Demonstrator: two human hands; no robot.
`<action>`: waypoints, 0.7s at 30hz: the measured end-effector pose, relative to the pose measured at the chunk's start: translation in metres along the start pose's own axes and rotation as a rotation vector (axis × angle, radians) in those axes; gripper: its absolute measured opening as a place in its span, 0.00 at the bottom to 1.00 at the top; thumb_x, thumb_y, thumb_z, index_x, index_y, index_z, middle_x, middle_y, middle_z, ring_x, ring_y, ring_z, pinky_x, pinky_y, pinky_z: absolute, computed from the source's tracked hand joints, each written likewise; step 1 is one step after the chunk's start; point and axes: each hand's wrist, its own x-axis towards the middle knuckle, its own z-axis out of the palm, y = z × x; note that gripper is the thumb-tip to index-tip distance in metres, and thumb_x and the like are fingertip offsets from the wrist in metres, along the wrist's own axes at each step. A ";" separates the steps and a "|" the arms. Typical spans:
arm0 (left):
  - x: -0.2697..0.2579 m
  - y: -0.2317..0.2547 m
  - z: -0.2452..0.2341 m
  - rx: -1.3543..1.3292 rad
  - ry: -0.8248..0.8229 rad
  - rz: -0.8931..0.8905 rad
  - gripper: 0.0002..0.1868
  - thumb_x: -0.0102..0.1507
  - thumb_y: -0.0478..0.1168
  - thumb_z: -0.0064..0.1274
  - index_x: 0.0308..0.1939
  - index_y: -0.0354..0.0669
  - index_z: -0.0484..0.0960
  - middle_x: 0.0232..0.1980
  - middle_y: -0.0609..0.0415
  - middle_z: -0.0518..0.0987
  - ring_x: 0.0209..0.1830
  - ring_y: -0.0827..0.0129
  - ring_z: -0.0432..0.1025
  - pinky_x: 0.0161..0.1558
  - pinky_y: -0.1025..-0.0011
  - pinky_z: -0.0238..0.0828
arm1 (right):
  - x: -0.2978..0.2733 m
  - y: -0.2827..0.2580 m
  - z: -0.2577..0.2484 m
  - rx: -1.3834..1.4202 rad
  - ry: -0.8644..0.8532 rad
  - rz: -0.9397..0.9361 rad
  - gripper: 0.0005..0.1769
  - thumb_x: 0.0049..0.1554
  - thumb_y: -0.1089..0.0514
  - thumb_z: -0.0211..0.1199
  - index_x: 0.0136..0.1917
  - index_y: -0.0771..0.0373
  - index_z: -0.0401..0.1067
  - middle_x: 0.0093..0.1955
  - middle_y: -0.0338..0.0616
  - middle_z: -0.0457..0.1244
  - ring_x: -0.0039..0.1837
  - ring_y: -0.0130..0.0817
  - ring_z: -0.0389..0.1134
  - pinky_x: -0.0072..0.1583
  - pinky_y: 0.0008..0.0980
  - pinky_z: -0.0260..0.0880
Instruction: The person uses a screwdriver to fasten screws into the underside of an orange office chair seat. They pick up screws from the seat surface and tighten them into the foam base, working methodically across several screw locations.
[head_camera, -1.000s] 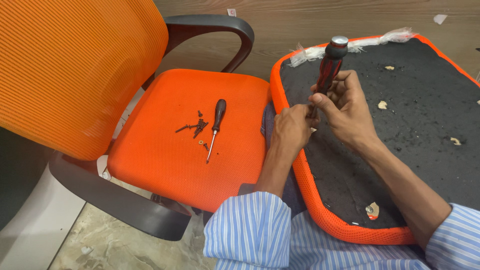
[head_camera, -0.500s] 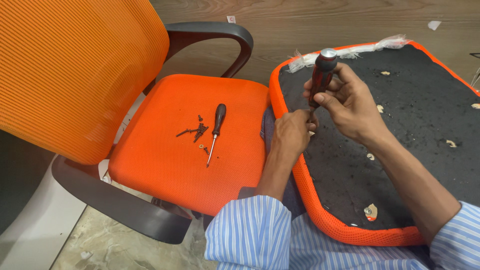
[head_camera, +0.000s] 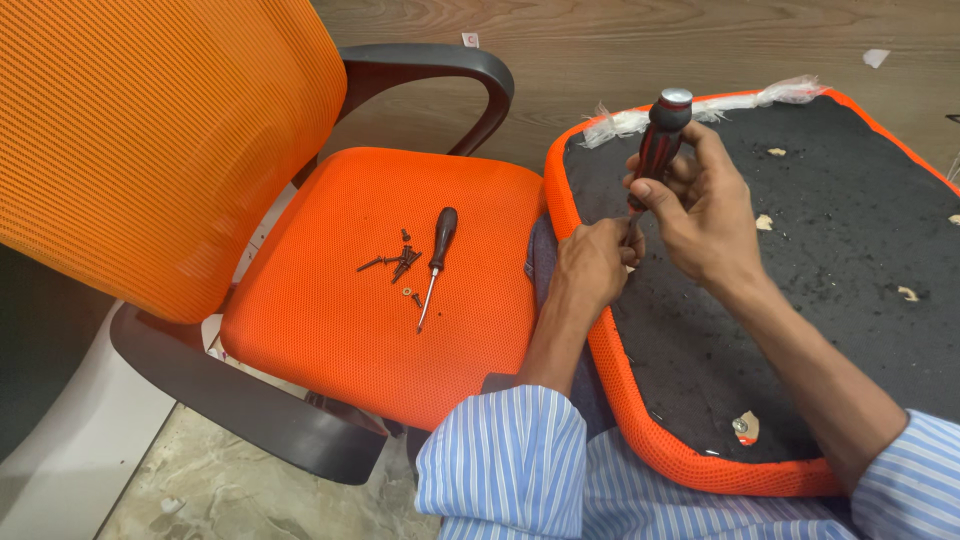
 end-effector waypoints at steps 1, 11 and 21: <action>-0.001 -0.001 -0.001 -0.011 0.004 0.016 0.06 0.61 0.30 0.49 0.32 0.41 0.82 0.29 0.52 0.83 0.33 0.64 0.81 0.38 0.62 0.76 | 0.002 0.003 -0.005 0.094 -0.066 -0.033 0.27 0.63 0.67 0.60 0.72 0.63 0.55 0.63 0.51 0.67 0.65 0.35 0.71 0.64 0.36 0.77; -0.007 0.003 -0.004 -0.001 0.027 0.077 0.08 0.62 0.32 0.47 0.30 0.38 0.80 0.26 0.49 0.80 0.29 0.61 0.79 0.37 0.60 0.74 | 0.011 0.011 -0.031 0.242 -0.289 -0.023 0.29 0.60 0.74 0.55 0.72 0.62 0.57 0.63 0.46 0.64 0.66 0.34 0.68 0.68 0.37 0.72; 0.002 -0.011 0.002 -0.046 0.028 0.090 0.05 0.62 0.34 0.54 0.35 0.40 0.85 0.32 0.50 0.85 0.36 0.63 0.82 0.42 0.62 0.76 | -0.002 0.004 -0.003 0.074 -0.042 -0.035 0.20 0.61 0.75 0.55 0.66 0.67 0.61 0.56 0.45 0.66 0.58 0.31 0.71 0.56 0.31 0.77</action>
